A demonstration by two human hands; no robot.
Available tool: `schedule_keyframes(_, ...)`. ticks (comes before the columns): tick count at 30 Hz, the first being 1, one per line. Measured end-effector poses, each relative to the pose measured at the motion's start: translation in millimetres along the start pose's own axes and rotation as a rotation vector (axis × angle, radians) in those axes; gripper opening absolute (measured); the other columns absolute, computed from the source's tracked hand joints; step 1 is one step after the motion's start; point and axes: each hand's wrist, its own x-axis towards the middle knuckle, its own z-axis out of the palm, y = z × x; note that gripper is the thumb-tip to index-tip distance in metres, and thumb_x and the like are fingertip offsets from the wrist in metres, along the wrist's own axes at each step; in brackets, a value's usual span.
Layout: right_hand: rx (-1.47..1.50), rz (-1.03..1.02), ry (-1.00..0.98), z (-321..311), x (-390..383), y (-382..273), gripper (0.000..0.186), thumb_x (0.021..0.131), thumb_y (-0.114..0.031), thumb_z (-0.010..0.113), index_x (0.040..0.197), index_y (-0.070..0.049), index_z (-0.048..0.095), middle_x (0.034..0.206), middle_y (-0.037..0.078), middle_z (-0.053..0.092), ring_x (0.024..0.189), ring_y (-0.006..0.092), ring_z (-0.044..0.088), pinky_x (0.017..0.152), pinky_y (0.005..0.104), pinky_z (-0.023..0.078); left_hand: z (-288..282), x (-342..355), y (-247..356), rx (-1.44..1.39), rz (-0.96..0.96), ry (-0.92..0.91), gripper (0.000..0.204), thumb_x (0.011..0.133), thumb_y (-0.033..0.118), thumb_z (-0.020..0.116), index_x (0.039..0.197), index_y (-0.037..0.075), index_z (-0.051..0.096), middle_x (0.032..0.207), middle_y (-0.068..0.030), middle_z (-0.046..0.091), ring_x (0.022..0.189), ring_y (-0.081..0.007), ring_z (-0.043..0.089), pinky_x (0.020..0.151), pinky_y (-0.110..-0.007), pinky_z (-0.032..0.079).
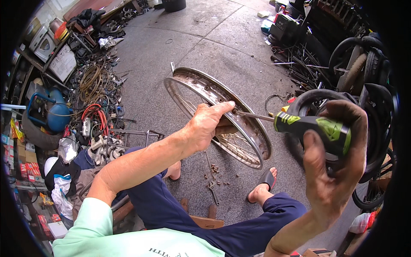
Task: The person sits on the floor and uses a screwdriver to adjust the spokes of a bicycle wheel. They rotate the wheel and repeatedly tighten or loosen individual spokes to true the rim.
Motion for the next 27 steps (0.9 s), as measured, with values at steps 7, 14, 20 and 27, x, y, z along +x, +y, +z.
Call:
schedule_keyframes(7, 0.019, 0.102, -0.079, -8.9, -0.4, -1.5, 0.047, 0.086, -0.031, 0.079, 0.116, -0.003, 0.056, 0.103, 0.008, 0.058, 0.094, 0.0140, 0.059, 0.082, 0.0259, 0.050, 3.8, -0.6, -0.5, 0.028, -0.003, -0.010, 0.022, 0.097, 0.023, 0.064, 0.104, 0.003, 0.068, 0.099, -0.0104, 0.073, 0.089, -0.0198, 0.072, 0.084, -0.036, 0.062)
schedule_keyframes(14, 0.001, 0.098, -0.058, -4.1, -1.6, -15.2, 0.040, 0.091, -0.021, 0.074, 0.119, -0.001, 0.054, 0.107, 0.009, 0.057, 0.099, 0.0150, 0.057, 0.086, 0.0263, 0.049, 3.3, 0.1, -2.8, 0.025, -0.011, -0.032, 0.021, 0.098, 0.023, 0.063, 0.104, 0.004, 0.068, 0.099, -0.0100, 0.073, 0.089, -0.0187, 0.072, 0.083, -0.036, 0.062)
schedule_keyframes(20, -0.084, 0.153, -0.034, -7.3, -4.5, -17.3, 0.030, 0.093, -0.024, 0.073, 0.111, -0.003, 0.059, 0.098, 0.007, 0.061, 0.087, 0.0135, 0.061, 0.078, 0.0237, 0.050, 5.0, 0.1, -3.8, 0.016, -0.023, -0.021, 0.019, 0.097, 0.023, 0.063, 0.103, 0.005, 0.068, 0.097, -0.0083, 0.073, 0.087, -0.0181, 0.072, 0.082, -0.035, 0.062)
schedule_keyframes(27, -0.016, 0.024, 0.008, -3.0, -6.3, 3.0, 0.033, 0.092, -0.023, 0.073, 0.114, -0.003, 0.058, 0.103, 0.008, 0.060, 0.094, 0.0160, 0.061, 0.080, 0.0249, 0.049, 5.5, -1.4, -1.1, 0.027, -0.019, 0.028, 0.014, 0.096, 0.019, 0.065, 0.099, 0.006, 0.068, 0.096, -0.0075, 0.073, 0.088, -0.0179, 0.072, 0.081, -0.035, 0.062)
